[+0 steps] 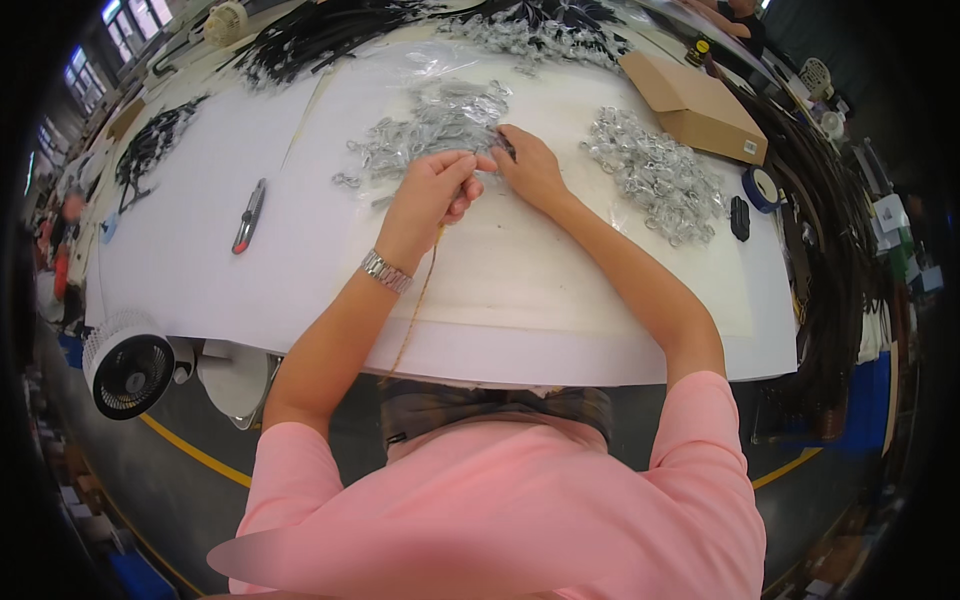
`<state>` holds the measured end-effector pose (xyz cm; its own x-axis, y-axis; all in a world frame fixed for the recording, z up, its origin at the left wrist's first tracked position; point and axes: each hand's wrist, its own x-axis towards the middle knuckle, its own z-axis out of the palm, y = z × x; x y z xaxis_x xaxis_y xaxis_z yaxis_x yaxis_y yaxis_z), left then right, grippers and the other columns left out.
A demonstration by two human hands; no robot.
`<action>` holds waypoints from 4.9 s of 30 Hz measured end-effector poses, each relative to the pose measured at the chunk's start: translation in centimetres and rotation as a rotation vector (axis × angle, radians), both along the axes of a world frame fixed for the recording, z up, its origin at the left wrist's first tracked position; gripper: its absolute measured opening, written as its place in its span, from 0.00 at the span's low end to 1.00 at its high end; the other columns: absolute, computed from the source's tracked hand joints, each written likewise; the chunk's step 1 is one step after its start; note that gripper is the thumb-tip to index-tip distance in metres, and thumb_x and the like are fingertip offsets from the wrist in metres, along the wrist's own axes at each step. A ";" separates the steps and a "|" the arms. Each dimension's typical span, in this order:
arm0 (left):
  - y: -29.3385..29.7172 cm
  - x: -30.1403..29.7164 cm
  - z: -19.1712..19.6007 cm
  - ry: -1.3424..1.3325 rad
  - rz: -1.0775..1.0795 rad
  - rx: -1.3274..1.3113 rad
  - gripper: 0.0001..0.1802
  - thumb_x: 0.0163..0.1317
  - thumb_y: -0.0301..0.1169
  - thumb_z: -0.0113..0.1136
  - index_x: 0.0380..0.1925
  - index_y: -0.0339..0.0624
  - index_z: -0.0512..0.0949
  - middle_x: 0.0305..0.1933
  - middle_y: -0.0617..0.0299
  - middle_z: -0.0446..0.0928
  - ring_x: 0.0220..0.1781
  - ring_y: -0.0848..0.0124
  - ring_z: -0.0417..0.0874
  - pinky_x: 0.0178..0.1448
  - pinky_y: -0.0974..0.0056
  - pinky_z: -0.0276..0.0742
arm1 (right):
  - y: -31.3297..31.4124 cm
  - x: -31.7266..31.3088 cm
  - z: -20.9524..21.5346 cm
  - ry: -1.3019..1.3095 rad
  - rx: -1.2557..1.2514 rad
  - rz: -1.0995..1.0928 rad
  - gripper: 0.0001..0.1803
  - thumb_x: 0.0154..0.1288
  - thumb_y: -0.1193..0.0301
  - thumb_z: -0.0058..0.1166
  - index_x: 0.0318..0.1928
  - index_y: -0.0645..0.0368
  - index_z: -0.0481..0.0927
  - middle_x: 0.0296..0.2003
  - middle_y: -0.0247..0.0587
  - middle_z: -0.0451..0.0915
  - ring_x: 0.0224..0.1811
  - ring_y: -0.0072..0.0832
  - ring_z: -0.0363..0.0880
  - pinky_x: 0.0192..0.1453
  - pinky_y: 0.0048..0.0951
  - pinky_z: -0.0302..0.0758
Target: Manually inserting small metal hooks into individual plastic bags.
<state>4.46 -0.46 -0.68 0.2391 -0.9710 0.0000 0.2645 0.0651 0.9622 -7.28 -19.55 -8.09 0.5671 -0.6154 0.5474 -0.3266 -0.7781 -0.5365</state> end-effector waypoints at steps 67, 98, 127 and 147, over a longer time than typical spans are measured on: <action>-1.2 -3.8 0.0 -0.092 -0.141 0.049 0.11 0.74 0.34 0.64 0.42 0.36 0.82 0.34 0.60 0.86 0.16 0.85 0.62 0.19 0.76 0.54 | 7.9 -10.8 8.0 -0.337 0.717 0.089 0.10 0.73 0.66 0.63 0.38 0.61 0.86 0.26 0.27 0.79 0.27 0.15 0.72 0.35 0.19 0.71; -0.6 -4.5 0.5 -0.153 -0.204 0.078 0.10 0.70 0.32 0.67 0.43 0.35 0.82 0.35 0.62 0.86 0.18 0.87 0.62 0.21 0.76 0.53 | 9.6 -11.0 7.2 -0.679 1.219 0.185 0.18 0.78 0.59 0.57 0.51 0.62 0.87 0.49 0.38 0.89 0.52 0.23 0.85 0.62 0.29 0.78; -0.5 -4.8 0.7 -0.183 0.069 -0.091 0.11 0.72 0.30 0.63 0.47 0.31 0.83 0.39 0.54 0.89 0.20 0.87 0.65 0.23 0.79 0.59 | 9.9 -10.7 6.9 -0.758 1.187 0.166 0.22 0.80 0.58 0.54 0.55 0.68 0.83 0.51 0.46 0.88 0.55 0.30 0.87 0.65 0.31 0.80; -0.3 -5.9 1.1 -0.214 0.068 -0.097 0.15 0.73 0.30 0.62 0.54 0.31 0.79 0.37 0.55 0.89 0.19 0.85 0.66 0.23 0.77 0.61 | 10.7 -10.1 6.5 -0.739 1.154 0.172 0.19 0.81 0.62 0.52 0.55 0.67 0.84 0.48 0.44 0.89 0.52 0.30 0.89 0.62 0.30 0.83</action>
<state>-1.40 -0.72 0.41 0.2887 -0.9456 0.1502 0.0473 0.1707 0.9842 -17.39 -8.83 -1.60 0.4856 -0.8740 -0.0157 0.3674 0.2203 -0.9036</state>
